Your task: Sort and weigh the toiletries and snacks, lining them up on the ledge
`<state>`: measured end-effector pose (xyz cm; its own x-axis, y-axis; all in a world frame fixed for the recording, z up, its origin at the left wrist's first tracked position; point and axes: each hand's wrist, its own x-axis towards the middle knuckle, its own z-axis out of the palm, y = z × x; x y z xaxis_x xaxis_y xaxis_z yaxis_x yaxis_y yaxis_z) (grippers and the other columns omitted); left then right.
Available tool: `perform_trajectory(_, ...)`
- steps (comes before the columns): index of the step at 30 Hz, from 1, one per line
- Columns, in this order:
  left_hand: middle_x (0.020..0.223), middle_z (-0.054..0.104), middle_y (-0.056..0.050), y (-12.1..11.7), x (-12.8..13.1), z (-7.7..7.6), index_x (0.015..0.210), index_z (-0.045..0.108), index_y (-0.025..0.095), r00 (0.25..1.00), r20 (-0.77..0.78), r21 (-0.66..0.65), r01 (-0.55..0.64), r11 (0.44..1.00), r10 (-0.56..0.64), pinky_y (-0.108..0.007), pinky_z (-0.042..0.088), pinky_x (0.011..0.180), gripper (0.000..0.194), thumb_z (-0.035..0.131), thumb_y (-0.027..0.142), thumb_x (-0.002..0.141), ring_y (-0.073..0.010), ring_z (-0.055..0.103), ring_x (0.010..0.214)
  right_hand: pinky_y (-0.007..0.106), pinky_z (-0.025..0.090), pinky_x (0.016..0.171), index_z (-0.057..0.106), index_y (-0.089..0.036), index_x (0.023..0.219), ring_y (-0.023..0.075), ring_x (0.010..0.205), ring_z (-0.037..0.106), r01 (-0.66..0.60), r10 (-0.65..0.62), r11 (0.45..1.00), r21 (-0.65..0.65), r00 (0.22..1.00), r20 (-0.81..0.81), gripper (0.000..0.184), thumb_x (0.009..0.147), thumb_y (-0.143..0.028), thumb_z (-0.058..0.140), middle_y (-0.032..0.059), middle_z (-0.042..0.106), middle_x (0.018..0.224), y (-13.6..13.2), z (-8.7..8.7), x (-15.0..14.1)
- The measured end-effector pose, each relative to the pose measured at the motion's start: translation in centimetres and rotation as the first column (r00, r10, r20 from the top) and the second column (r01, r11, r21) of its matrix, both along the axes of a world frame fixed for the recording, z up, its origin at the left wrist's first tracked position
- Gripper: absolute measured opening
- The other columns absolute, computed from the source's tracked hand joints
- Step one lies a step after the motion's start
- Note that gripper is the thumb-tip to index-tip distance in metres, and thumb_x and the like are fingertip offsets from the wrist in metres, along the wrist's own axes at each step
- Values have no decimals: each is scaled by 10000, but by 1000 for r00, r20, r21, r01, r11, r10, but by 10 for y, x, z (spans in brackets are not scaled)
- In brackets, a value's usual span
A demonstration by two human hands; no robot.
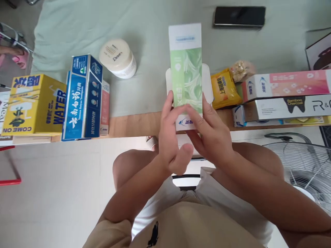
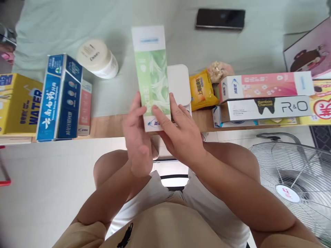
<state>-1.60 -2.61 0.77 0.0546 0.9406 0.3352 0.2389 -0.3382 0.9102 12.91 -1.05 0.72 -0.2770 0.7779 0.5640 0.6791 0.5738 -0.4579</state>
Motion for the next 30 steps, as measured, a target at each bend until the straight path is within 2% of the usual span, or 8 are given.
perform_trajectory(4, 1758, 325, -29, 18, 14, -9, 1590, 361, 396, 993, 103, 96, 49, 994, -59, -637, 299, 1370, 629, 355, 704, 1042, -328, 261, 1683, 484, 617, 1135, 609, -288, 1490, 281, 1443, 634, 43, -32, 990, -135, 997, 76, 439, 1063, -268, 511, 143, 524, 1647, 12, -2, 17)
perform_trajectory(9, 1784, 271, -79, 25, 11, -15, 1664, 279, 338, 989, -26, 155, 146, 977, -144, -579, 244, 1395, 698, 353, 674, 1057, -305, 194, 1704, 560, 575, 1166, 581, -256, 1514, 325, 1538, 532, 27, -9, 979, -200, 996, 90, 479, 1044, -242, 491, 181, 451, 1692, 16, -3, 25)
perform_trajectory(13, 1754, 300, -127, 24, 0, -19, 1638, 307, 317, 990, -130, 176, 79, 981, -56, -610, 294, 1350, 736, 303, 740, 1036, -357, 253, 1677, 612, 488, 1242, 497, -289, 1578, 336, 1634, 384, 8, -2, 988, -154, 999, 37, 582, 1000, -217, 512, 127, 325, 1767, 13, 0, 31)
perform_trajectory(16, 1728, 342, -145, 24, -8, -23, 1637, 316, 302, 986, -166, 154, 47, 987, -21, -608, 322, 1329, 741, 281, 742, 1041, -372, 294, 1659, 594, 473, 1261, 485, -285, 1586, 326, 1605, 436, 53, -51, 985, -165, 999, 19, 590, 998, -238, 509, 140, 365, 1745, 12, 4, 35)
perform_trajectory(20, 1670, 470, -167, 26, -10, -27, 1659, 328, 248, 971, -238, 190, 84, 978, -37, -602, 289, 1346, 676, 286, 612, 1092, -362, 359, 1634, 630, 460, 1255, 464, -273, 1601, 356, 1614, 414, 52, -44, 950, -309, 998, 33, 613, 997, -334, 549, 161, 391, 1730, 13, 4, 35)
perform_trajectory(22, 1643, 519, -181, 26, -8, -26, 1634, 406, 217, 957, -287, 217, 97, 971, -32, -618, 285, 1340, 645, 295, 562, 1100, -372, 396, 1617, 674, 421, 1268, 444, -269, 1619, 368, 1615, 411, 23, -9, 924, -381, 999, 40, 636, 999, -361, 551, 174, 421, 1711, 14, 2, 32)
perform_trajectory(26, 1652, 513, -204, 25, -4, -25, 1528, 578, 180, 937, -348, 253, 65, 965, 28, -631, 317, 1316, 635, 312, 557, 1092, -391, 403, 1614, 710, 346, 1301, 463, -255, 1616, 365, 1643, 357, -30, 40, 891, -454, 999, 11, 643, 993, -380, 561, 170, 468, 1683, 17, 1, 27)
perform_trajectory(30, 1695, 463, -181, 26, -3, -26, 1598, 504, 204, 956, -293, 343, 94, 935, 11, -636, 305, 1327, 644, 328, 552, 1085, -377, 387, 1625, 647, 364, 1320, 492, -264, 1596, 304, 1647, 363, -96, 53, 876, -473, 993, -103, 607, 1003, -380, 553, 113, 548, 1635, 19, 5, 27)
